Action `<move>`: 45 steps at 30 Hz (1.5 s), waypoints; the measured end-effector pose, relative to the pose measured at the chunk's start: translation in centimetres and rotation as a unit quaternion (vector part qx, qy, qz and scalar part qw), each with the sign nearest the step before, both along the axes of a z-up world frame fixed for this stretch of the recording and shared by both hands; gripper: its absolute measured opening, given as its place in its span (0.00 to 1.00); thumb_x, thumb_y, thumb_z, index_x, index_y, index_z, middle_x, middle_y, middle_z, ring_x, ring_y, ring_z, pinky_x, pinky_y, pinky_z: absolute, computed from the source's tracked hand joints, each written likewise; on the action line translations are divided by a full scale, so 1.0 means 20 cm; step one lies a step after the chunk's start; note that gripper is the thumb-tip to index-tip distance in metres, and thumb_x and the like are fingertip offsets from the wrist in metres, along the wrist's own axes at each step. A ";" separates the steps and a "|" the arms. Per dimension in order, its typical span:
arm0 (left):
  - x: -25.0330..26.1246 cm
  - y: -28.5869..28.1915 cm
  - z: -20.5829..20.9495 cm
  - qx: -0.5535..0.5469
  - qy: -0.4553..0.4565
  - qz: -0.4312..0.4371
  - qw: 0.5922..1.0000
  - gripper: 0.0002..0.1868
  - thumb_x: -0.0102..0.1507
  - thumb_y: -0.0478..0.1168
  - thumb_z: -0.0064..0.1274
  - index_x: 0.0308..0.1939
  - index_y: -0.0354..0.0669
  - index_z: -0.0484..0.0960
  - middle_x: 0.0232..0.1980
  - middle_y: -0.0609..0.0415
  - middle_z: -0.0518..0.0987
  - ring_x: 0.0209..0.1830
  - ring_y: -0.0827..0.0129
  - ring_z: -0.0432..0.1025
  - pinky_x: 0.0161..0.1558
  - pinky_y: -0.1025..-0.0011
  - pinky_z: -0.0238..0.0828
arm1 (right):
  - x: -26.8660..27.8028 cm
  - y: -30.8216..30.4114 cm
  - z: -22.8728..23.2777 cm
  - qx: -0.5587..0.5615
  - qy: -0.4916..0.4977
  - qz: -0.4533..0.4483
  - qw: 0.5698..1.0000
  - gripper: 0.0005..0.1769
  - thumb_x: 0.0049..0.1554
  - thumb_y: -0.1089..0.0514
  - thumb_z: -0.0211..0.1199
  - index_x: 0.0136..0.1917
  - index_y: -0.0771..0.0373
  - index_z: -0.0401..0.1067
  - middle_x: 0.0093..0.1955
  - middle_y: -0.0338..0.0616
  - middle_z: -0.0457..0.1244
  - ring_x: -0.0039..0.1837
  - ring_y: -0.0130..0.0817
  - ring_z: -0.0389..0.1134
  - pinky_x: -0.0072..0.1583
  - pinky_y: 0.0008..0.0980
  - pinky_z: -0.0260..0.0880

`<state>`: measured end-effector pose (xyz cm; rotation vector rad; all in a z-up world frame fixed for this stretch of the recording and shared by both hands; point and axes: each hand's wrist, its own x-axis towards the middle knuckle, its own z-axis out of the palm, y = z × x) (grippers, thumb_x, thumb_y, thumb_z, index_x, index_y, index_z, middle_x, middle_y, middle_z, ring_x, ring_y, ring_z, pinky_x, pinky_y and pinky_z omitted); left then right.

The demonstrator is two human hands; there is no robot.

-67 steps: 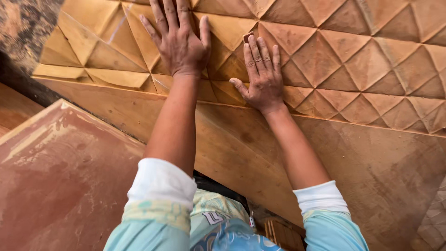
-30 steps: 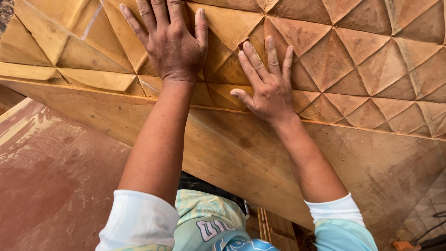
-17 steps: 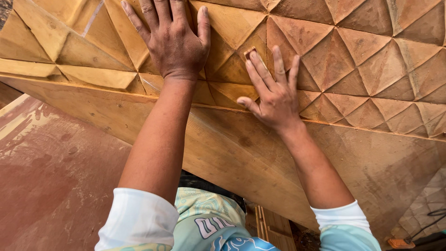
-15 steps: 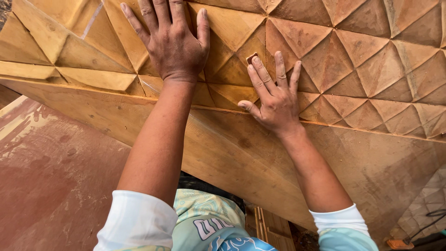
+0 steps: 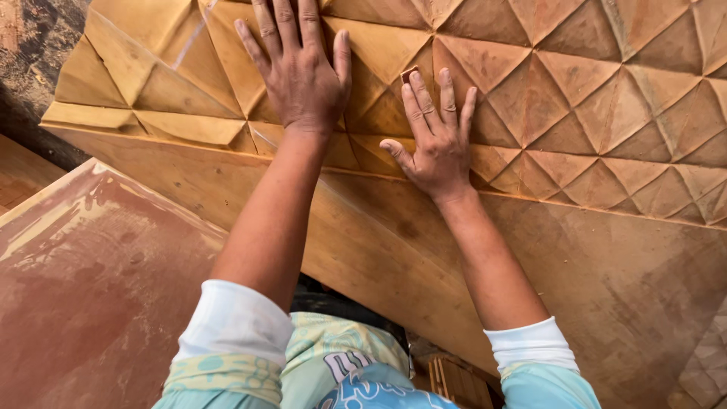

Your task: The person sands a large wooden board featuring a geometric, triangular relief pattern using a small sanding block. They systematically rub the surface and edges of the board, moving from one section to another to smooth the wood.

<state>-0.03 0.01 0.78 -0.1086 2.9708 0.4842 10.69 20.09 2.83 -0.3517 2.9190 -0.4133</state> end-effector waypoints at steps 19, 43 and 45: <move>0.19 -0.27 0.04 0.273 0.039 -0.053 0.960 0.49 0.66 0.53 0.60 0.84 0.49 0.49 0.87 0.46 0.43 0.88 0.49 0.34 0.83 0.45 0.27 | 0.05 -0.05 -0.06 -0.143 0.117 -0.104 0.977 0.24 0.61 0.70 0.53 0.71 0.68 0.70 0.75 0.55 0.62 0.79 0.51 0.60 0.81 0.52 0.49; 1.11 -0.99 -0.30 0.648 -0.117 0.458 0.597 0.46 0.63 0.69 0.50 0.74 0.42 0.62 0.73 0.50 0.69 0.71 0.61 0.64 0.69 0.61 0.62 | 0.13 -0.13 -0.13 -0.113 0.119 -0.159 0.974 0.27 0.64 0.71 0.47 0.75 0.70 0.66 0.79 0.57 0.58 0.82 0.54 0.56 0.81 0.53 0.49; 1.12 -1.00 -0.33 0.657 -0.117 0.452 0.592 0.46 0.63 0.69 0.51 0.74 0.40 0.62 0.74 0.49 0.68 0.73 0.60 0.63 0.72 0.60 0.59 | 0.14 -0.14 -0.14 -0.110 0.121 -0.159 0.974 0.26 0.65 0.71 0.47 0.75 0.70 0.66 0.79 0.57 0.57 0.82 0.53 0.56 0.82 0.53 0.49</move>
